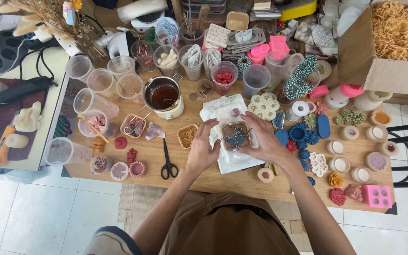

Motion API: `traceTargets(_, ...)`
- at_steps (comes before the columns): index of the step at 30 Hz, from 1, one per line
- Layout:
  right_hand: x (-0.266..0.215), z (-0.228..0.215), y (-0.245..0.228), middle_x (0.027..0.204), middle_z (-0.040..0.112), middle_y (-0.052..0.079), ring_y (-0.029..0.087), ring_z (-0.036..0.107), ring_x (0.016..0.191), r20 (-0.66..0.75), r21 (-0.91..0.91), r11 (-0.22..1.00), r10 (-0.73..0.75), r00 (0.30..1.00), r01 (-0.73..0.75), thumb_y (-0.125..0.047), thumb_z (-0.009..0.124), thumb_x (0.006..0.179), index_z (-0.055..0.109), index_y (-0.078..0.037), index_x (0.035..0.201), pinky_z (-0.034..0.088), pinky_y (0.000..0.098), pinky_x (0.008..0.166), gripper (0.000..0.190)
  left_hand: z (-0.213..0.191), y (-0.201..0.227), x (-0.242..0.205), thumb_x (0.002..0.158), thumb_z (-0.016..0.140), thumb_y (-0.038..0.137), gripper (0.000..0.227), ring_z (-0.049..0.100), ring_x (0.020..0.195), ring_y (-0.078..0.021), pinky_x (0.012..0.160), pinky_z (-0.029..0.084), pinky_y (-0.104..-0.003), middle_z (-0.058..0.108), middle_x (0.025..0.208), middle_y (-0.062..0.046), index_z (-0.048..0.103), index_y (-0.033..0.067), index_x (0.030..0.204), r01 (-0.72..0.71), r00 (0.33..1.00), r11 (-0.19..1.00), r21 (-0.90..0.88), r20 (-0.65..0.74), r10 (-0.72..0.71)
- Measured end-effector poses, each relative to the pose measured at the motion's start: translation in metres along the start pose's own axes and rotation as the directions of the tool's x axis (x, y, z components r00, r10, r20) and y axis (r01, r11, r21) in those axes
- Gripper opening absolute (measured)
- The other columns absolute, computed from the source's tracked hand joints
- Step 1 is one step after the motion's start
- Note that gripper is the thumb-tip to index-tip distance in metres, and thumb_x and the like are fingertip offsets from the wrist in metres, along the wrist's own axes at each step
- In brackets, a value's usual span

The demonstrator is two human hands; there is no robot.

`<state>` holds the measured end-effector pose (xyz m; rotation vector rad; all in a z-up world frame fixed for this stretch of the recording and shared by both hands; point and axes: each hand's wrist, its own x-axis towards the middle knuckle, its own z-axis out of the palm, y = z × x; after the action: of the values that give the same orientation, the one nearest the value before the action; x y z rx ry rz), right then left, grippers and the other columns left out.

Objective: The person takes a small plastic storage container, places custom decorative soap or candle elements into it by hand, positions protective sheets over the item, and finishes the packaging.

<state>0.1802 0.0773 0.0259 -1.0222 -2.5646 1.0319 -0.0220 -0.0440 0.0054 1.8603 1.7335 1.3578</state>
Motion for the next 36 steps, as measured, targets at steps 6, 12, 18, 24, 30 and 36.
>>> traceTargets(6,0.005,0.007,-0.029,0.159,0.034,0.014,0.034,0.033,0.147,0.078,-0.192,0.981,0.049,0.996,-0.034,-0.026,0.093,0.063,0.026,-0.014,0.157,0.025,0.0465,0.122,0.116,-0.001,-0.026,-0.025,0.092,0.069,0.005,0.033,0.07,0.107,-0.0255,0.089,0.057,-0.037,0.07,0.117,-0.015,0.064,0.001,0.124,0.569,0.815,0.783,-0.253,0.046,-0.577)
traceTargets(12,-0.011,0.001,-0.074,0.153,0.041,0.015,0.035,0.04,0.142,0.069,-0.194,0.974,0.134,0.989,-0.118,-0.036,0.095,0.063,0.031,-0.015,0.155,0.03,0.0504,0.119,0.114,-0.065,-0.075,-0.066,0.094,0.064,0.007,0.021,0.068,0.084,-0.0131,0.068,0.052,-0.026,0.075,0.097,-0.007,0.072,0.0029,0.114,0.634,0.701,0.707,-0.313,-0.152,-0.696)
traceTargets(18,-0.005,0.113,-0.108,0.148,0.046,0.016,0.032,0.054,0.129,0.439,-0.324,0.945,0.112,0.892,0.041,-0.039,0.089,0.067,0.03,-0.013,0.155,0.048,0.0459,0.11,0.11,-0.12,-0.107,-0.117,0.097,0.064,0.005,0.014,0.069,0.085,-0.0108,0.075,0.052,-0.024,0.075,0.091,-0.006,0.071,-0.0005,0.108,0.624,0.65,0.694,-0.359,-0.256,-0.716)
traceTargets(24,0.012,0.221,-0.074,0.149,0.039,0.023,0.038,0.047,0.136,0.443,-0.471,0.873,0.112,0.89,0.124,-0.034,0.086,0.078,0.027,0.0,0.155,0.05,0.0452,0.108,0.102,-0.13,-0.102,-0.138,0.096,0.061,0.002,0.015,0.069,0.087,-0.011,0.08,0.054,-0.024,0.074,0.093,-0.008,0.071,-0.0034,0.106,0.574,0.671,0.691,-0.439,-0.231,-0.705)
traceTargets(30,0.002,0.221,-0.08,0.154,0.026,0.024,0.04,0.035,0.143,0.315,-0.566,0.824,0.182,0.931,0.03,-0.038,0.085,0.078,0.03,-0.004,0.151,0.039,0.0494,0.115,0.098,-0.131,-0.1,-0.129,0.096,0.061,0.005,0.016,0.072,0.088,-0.0114,0.08,0.054,-0.024,0.076,0.095,-0.007,0.072,-0.0022,0.106,0.648,0.684,0.666,-0.369,-0.103,-0.722)
traceTargets(36,-0.067,0.154,-0.085,0.109,0.076,0.009,0.019,0.075,0.094,-0.163,0.253,0.933,0.302,0.939,-0.256,-0.024,0.069,0.092,0.073,-0.006,0.104,0.058,0.0324,0.083,0.022,-0.108,-0.137,-0.115,0.095,0.064,0.01,0.02,0.073,0.086,-0.0123,0.077,0.056,-0.024,0.077,0.095,-0.008,0.07,-0.0022,0.108,0.613,0.761,0.715,-0.337,0.005,-0.649)
